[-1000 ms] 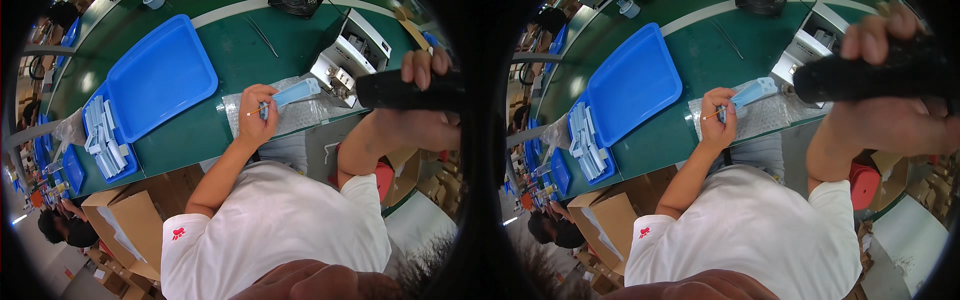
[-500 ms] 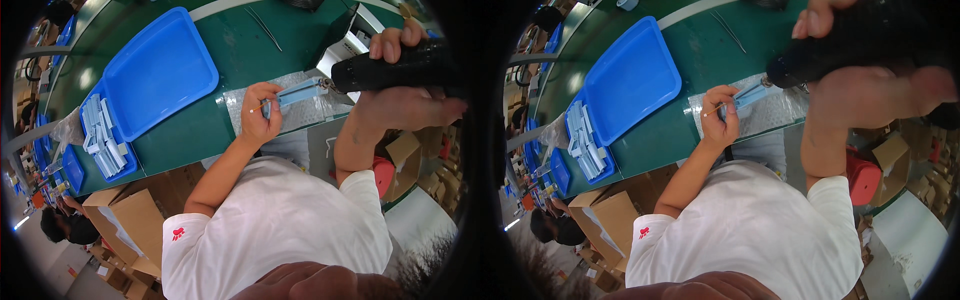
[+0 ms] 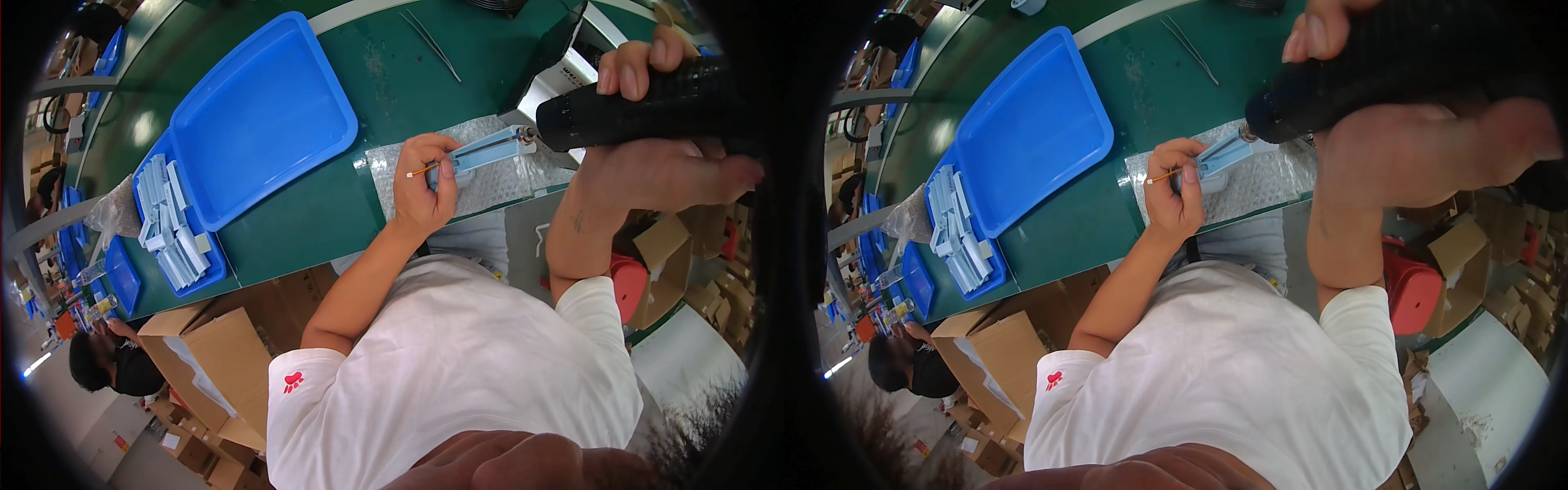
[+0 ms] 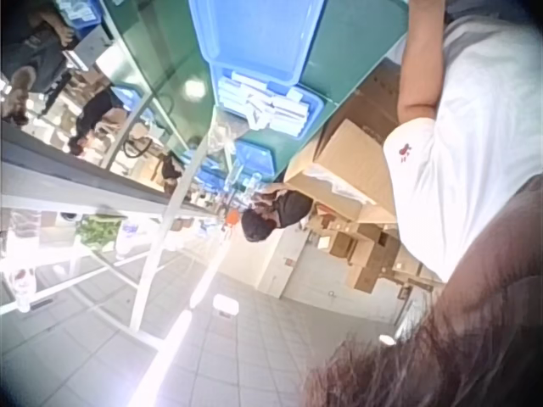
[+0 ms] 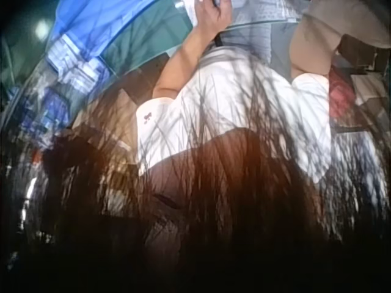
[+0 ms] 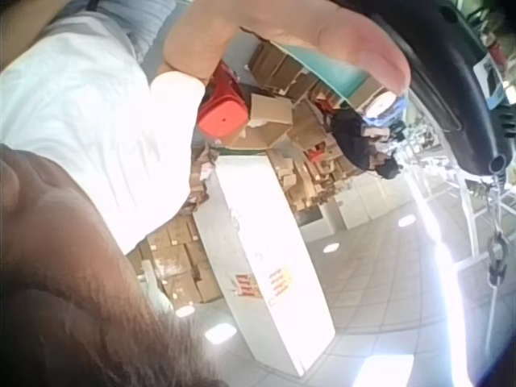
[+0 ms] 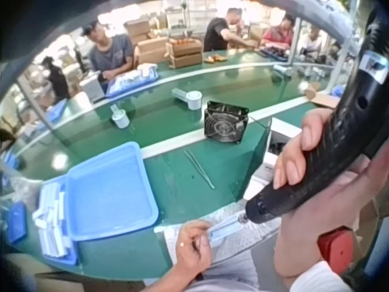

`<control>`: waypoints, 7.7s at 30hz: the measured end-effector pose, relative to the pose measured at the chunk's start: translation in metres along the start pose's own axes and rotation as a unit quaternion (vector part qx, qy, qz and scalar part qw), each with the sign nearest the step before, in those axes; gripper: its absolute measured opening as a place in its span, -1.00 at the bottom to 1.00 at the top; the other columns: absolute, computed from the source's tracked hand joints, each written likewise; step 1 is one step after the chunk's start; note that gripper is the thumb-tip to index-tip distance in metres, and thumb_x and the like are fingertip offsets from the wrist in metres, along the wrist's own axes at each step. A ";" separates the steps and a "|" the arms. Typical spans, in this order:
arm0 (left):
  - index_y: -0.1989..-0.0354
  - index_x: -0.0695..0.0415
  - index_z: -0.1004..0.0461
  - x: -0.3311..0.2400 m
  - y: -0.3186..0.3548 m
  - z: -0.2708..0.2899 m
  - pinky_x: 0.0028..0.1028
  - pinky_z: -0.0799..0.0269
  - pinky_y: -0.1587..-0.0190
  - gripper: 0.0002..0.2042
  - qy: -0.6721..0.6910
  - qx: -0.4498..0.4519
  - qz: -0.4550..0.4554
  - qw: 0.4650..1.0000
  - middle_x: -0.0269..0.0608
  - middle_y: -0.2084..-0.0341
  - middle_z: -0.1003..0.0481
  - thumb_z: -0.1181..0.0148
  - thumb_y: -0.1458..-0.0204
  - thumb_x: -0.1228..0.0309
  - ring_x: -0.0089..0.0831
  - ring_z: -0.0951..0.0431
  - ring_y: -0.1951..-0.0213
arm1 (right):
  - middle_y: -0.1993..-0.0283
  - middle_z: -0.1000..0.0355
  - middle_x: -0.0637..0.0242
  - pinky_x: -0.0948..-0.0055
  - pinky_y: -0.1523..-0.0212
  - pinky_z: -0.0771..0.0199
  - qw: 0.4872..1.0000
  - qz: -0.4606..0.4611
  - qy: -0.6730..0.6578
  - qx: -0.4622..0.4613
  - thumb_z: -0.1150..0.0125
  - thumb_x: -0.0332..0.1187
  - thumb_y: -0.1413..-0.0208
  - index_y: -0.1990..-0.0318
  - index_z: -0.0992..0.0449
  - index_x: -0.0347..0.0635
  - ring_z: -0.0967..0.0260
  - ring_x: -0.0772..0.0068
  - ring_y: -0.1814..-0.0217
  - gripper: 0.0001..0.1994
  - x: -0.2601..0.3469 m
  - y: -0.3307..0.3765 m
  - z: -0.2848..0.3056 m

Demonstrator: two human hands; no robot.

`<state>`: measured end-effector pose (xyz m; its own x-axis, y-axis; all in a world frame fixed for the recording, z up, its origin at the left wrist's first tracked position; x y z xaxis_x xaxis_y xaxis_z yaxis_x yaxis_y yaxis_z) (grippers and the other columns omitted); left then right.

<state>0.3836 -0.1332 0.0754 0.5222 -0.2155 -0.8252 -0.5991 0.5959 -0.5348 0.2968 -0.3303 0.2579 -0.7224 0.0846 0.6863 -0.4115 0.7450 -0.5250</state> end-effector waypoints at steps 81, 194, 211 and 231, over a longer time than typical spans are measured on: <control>0.15 0.24 -0.31 0.008 0.003 -0.016 -0.31 -0.42 0.00 -0.84 0.056 -0.075 0.010 0.996 -0.03 0.26 -0.52 0.23 -0.21 0.64 -0.22 -0.50 0.14 | 0.11 -0.27 0.17 0.40 0.33 -0.32 0.982 0.004 -0.101 0.158 0.03 0.63 0.11 -0.10 -0.34 -0.25 -0.29 0.39 0.29 0.02 0.036 0.007 -0.002; 0.24 0.13 -0.52 0.051 -0.136 0.131 -0.37 -0.41 0.20 -0.69 0.062 -0.133 0.329 0.933 -0.21 0.39 -0.53 0.10 -0.31 0.21 -0.46 -0.51 0.29 | 0.05 -0.32 0.04 0.40 0.29 -0.32 0.996 0.049 -0.055 0.056 -0.18 0.09 -0.23 -0.28 -0.19 -0.30 -0.29 0.32 0.27 -0.30 0.054 -0.017 0.018; -0.12 -0.02 -0.44 0.187 -0.255 0.374 0.12 -0.35 -0.01 -0.43 -0.738 -0.198 0.135 0.631 -0.12 -0.12 -0.34 -0.36 0.05 0.00 -0.06 -0.27 -0.23 | -0.08 -0.37 -0.06 0.29 0.24 -0.35 0.966 0.175 0.176 -0.077 -0.04 -0.40 -0.37 -0.19 -0.24 -0.40 -0.32 0.23 0.19 -0.66 0.019 -0.023 0.005; 0.33 0.23 -0.53 0.092 -0.196 0.242 -0.27 -0.44 0.12 -0.63 -0.218 -0.157 0.122 0.955 -0.02 0.36 -0.54 -0.25 -0.18 0.09 -0.14 -0.55 0.26 | 0.04 -0.39 -0.01 0.41 0.31 -0.43 0.980 0.126 0.133 -0.078 0.03 0.03 -0.36 -0.31 -0.19 -0.21 -0.36 0.32 0.30 -0.43 0.043 0.000 0.011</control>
<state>0.6958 -0.0829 0.1486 0.5055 0.2839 -0.8148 -0.8524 0.3106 -0.4206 0.2598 -0.3341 0.2814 -0.6108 0.4328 0.6630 -0.1345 0.7685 -0.6255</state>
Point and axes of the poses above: each hand's wrist, its own y-axis away from the middle knuckle, its own z-axis out of the back of the hand, x = y × z, the point moved 2 cm from there along -y, towards the middle knuckle
